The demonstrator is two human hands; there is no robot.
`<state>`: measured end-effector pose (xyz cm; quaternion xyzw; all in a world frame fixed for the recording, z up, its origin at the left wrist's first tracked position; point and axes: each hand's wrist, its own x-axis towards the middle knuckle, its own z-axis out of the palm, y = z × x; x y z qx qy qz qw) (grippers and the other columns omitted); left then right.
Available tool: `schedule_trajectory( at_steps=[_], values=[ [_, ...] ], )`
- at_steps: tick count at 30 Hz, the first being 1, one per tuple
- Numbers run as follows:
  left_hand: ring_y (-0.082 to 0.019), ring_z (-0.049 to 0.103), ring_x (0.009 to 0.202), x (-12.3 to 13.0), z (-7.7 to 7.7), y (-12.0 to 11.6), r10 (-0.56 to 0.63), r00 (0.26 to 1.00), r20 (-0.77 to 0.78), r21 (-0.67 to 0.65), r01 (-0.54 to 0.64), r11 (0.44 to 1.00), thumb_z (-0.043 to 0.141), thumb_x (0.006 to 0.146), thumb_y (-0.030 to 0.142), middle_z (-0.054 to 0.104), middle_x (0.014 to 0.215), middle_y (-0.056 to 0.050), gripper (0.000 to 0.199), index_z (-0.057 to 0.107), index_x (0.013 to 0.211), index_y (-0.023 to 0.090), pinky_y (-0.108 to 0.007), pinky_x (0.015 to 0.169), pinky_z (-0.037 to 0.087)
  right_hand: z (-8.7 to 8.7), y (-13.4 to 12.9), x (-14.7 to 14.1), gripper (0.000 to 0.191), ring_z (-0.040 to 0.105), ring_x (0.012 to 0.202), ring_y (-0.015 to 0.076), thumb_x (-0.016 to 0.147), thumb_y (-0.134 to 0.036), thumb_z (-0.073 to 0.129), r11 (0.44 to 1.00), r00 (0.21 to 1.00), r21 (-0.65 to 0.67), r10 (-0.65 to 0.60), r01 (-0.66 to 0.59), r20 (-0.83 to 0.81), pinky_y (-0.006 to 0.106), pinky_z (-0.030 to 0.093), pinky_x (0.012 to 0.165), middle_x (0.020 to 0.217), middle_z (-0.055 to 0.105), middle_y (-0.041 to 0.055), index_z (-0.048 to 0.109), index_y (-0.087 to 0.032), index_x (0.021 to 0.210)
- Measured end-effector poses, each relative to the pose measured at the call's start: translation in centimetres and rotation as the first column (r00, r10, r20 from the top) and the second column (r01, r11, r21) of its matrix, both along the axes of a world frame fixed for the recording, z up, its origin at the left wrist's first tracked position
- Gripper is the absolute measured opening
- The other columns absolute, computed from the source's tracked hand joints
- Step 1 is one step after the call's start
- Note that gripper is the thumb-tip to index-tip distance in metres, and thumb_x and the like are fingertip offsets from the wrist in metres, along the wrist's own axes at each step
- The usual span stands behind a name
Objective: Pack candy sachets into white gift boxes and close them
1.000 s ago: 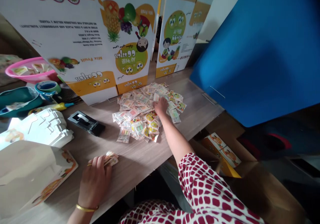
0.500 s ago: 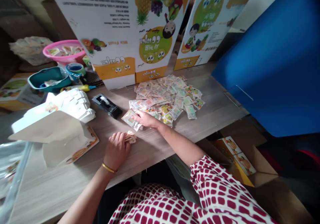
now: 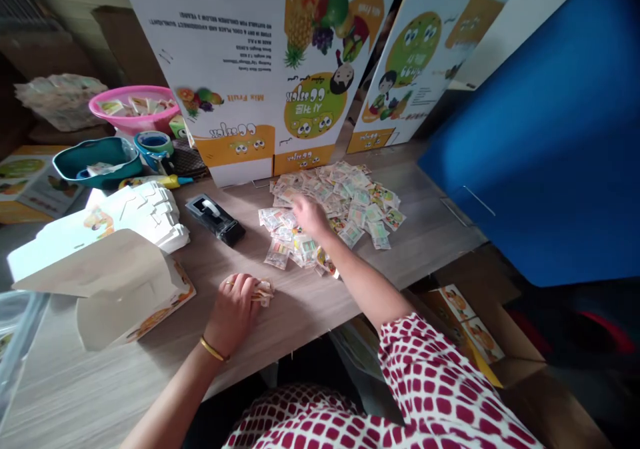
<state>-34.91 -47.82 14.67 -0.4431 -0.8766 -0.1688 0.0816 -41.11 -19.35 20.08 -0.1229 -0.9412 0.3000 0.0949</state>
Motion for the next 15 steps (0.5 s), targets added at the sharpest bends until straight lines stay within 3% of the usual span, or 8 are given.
schedule_trajectory(
  at_steps=[1,3,6,8,10,12,14,15],
  values=[
    [-0.031,0.06,0.1,-0.1,-0.2,0.1,0.013,1.0,-0.005,-0.005,-0.013,1.0,0.053,0.092,0.023,0.065,0.105,-0.011,0.017,0.058,0.108,0.02,-0.047,0.091,0.048,0.3,1.9,-1.4,0.04,0.059,0.125,0.0288,0.105,-0.031,0.051,0.988,0.989,0.037,-0.148,0.149,-0.012,0.042,0.042,0.104,0.137,0.062,0.0265,0.058,-0.003,0.133],
    [-0.031,0.06,0.1,-0.1,-0.5,0.3,0.048,0.998,-0.042,0.008,-0.047,0.999,0.052,0.092,0.023,0.065,0.104,-0.011,0.019,0.057,0.11,0.019,-0.046,0.088,0.048,0.6,5.1,-3.5,0.045,0.051,0.134,0.0354,0.1,-0.033,0.062,0.954,0.957,0.082,-0.29,0.287,0.019,0.048,0.038,0.108,0.139,0.058,0.0323,0.058,0.0,0.13],
    [-0.032,0.06,0.103,0.2,-0.8,0.4,0.102,0.99,-0.092,0.068,-0.096,0.993,0.052,0.092,0.025,0.066,0.112,-0.014,0.033,0.054,0.124,0.016,-0.047,0.094,0.046,0.8,8.2,-4.6,0.028,0.059,0.121,0.0345,0.095,-0.033,0.067,0.948,0.942,0.088,-0.313,0.304,0.117,0.048,0.042,0.103,0.112,0.072,0.0235,0.071,-0.01,0.11],
    [-0.032,0.061,0.101,0.4,-0.9,0.4,0.122,0.989,-0.084,0.075,-0.115,0.99,0.053,0.092,0.026,0.066,0.11,-0.015,0.032,0.055,0.123,0.015,-0.048,0.094,0.046,0.9,9.2,-3.9,0.025,0.062,0.114,0.0322,0.097,-0.035,0.062,0.956,0.951,0.093,-0.288,0.279,0.113,0.048,0.04,0.102,0.099,0.074,0.0194,0.074,-0.014,0.1],
    [-0.032,0.061,0.094,0.6,-0.8,0.4,0.136,0.989,-0.051,0.045,-0.134,0.99,0.055,0.092,0.028,0.066,0.1,-0.014,0.021,0.058,0.109,0.016,-0.049,0.089,0.047,1.1,9.1,-2.2,0.028,0.061,0.113,0.0313,0.099,-0.035,0.055,0.957,0.961,0.095,-0.276,0.275,0.008,0.048,0.038,0.105,0.102,0.073,0.02,0.075,-0.015,0.1],
    [-0.033,0.062,0.098,0.8,-0.6,0.4,0.141,0.989,-0.04,0.036,-0.139,0.99,0.055,0.092,0.027,0.067,0.102,-0.015,0.014,0.058,0.102,0.017,-0.051,0.09,0.048,0.9,7.6,-0.1,0.035,0.062,0.113,0.0298,0.102,-0.032,0.046,0.962,0.955,0.017,-0.269,0.273,-0.121,0.046,0.04,0.104,0.114,0.073,0.0195,0.074,-0.017,0.114],
    [-0.039,0.057,0.123,1.0,-0.5,0.5,0.14,0.987,-0.083,0.078,-0.134,0.988,0.055,0.092,0.027,0.064,0.127,-0.021,0.013,0.058,0.101,0.017,-0.057,0.103,0.044,0.1,4.3,2.2,0.041,0.066,0.109,0.0261,0.104,-0.03,0.039,0.97,0.954,-0.107,-0.235,0.218,-0.188,0.041,0.047,0.1,0.12,0.073,0.0147,0.069,-0.02,0.132],
    [-0.042,0.048,0.137,1.1,-0.4,0.5,0.14,0.983,-0.115,0.108,-0.127,0.986,0.055,0.092,0.027,0.056,0.142,-0.024,0.013,0.058,0.101,0.017,-0.062,0.11,0.038,-0.5,2.2,3.4,0.043,0.068,0.107,0.0241,0.105,-0.03,0.039,0.975,0.965,-0.168,-0.179,0.147,-0.194,0.039,0.05,0.097,0.121,0.074,0.0117,0.066,-0.021,0.137]
  ],
)
